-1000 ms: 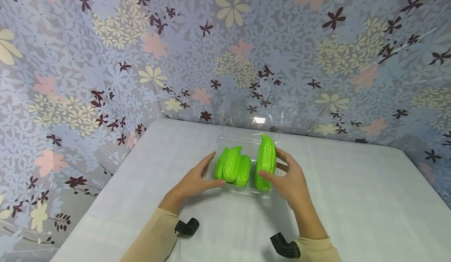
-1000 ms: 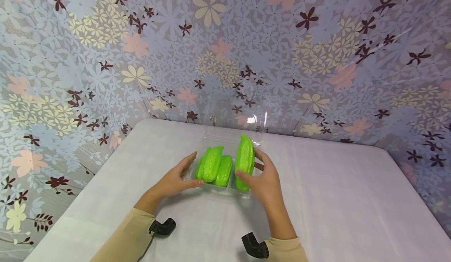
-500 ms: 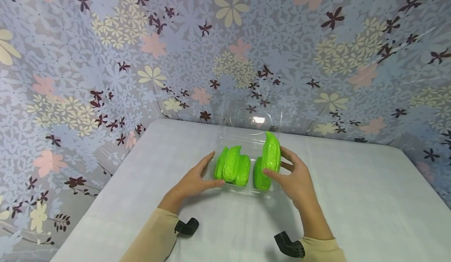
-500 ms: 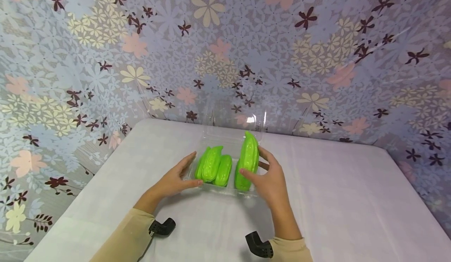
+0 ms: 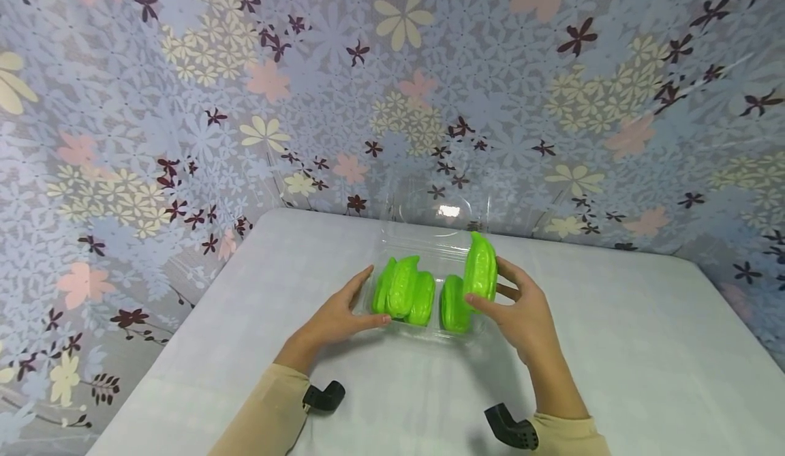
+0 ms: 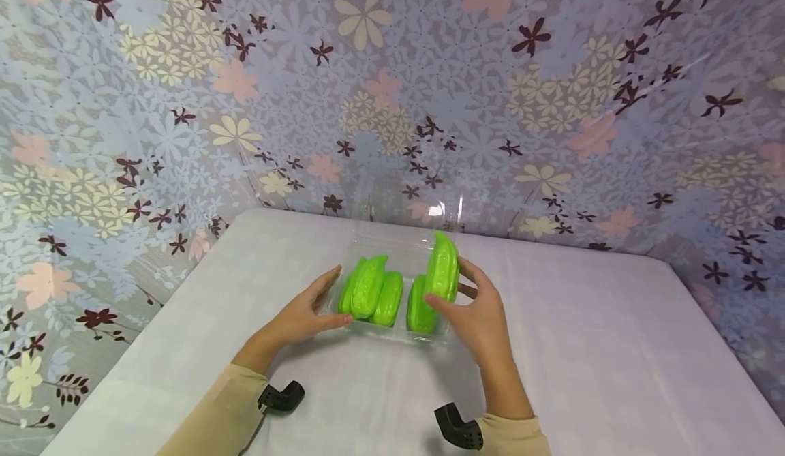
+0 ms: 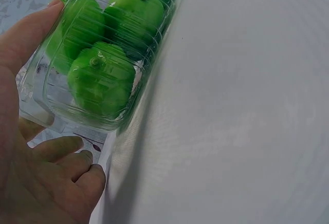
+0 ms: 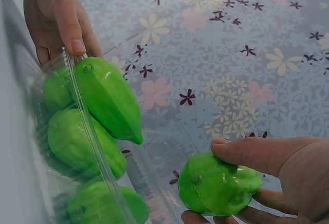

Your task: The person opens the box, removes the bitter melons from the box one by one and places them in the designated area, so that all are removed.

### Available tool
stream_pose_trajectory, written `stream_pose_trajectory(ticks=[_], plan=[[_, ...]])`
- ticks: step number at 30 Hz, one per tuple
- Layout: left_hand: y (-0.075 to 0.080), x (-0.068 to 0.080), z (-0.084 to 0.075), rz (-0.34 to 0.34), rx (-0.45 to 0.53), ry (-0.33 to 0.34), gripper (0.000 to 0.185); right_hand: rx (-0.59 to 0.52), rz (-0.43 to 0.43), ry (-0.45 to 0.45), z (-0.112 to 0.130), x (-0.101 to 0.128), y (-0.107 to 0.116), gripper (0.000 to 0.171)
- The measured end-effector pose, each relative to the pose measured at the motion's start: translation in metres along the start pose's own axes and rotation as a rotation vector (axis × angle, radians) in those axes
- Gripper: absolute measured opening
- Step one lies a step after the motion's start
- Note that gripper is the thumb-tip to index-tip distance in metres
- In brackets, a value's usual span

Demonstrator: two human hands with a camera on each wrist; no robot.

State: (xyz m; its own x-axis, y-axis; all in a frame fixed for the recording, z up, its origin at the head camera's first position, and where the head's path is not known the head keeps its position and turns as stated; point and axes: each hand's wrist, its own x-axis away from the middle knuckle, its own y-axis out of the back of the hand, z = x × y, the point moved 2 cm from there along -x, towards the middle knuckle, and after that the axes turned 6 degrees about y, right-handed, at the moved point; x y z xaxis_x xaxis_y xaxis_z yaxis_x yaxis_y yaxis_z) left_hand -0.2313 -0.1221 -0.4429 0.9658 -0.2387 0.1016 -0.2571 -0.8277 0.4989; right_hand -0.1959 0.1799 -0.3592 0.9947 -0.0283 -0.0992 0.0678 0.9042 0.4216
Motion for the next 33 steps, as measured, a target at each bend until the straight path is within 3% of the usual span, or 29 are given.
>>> stream_pose_trajectory(ticks=[17,33], plan=[[0.001,0.002,0.0,-0.004,-0.001,0.002,0.107,0.009,-0.066,-0.059,-0.004,-0.001,0.023,0.094],[-0.001,0.003,-0.003,-0.002,0.001,0.0,0.107,0.003,-0.121,-0.115,-0.023,0.001,0.054,0.097]])
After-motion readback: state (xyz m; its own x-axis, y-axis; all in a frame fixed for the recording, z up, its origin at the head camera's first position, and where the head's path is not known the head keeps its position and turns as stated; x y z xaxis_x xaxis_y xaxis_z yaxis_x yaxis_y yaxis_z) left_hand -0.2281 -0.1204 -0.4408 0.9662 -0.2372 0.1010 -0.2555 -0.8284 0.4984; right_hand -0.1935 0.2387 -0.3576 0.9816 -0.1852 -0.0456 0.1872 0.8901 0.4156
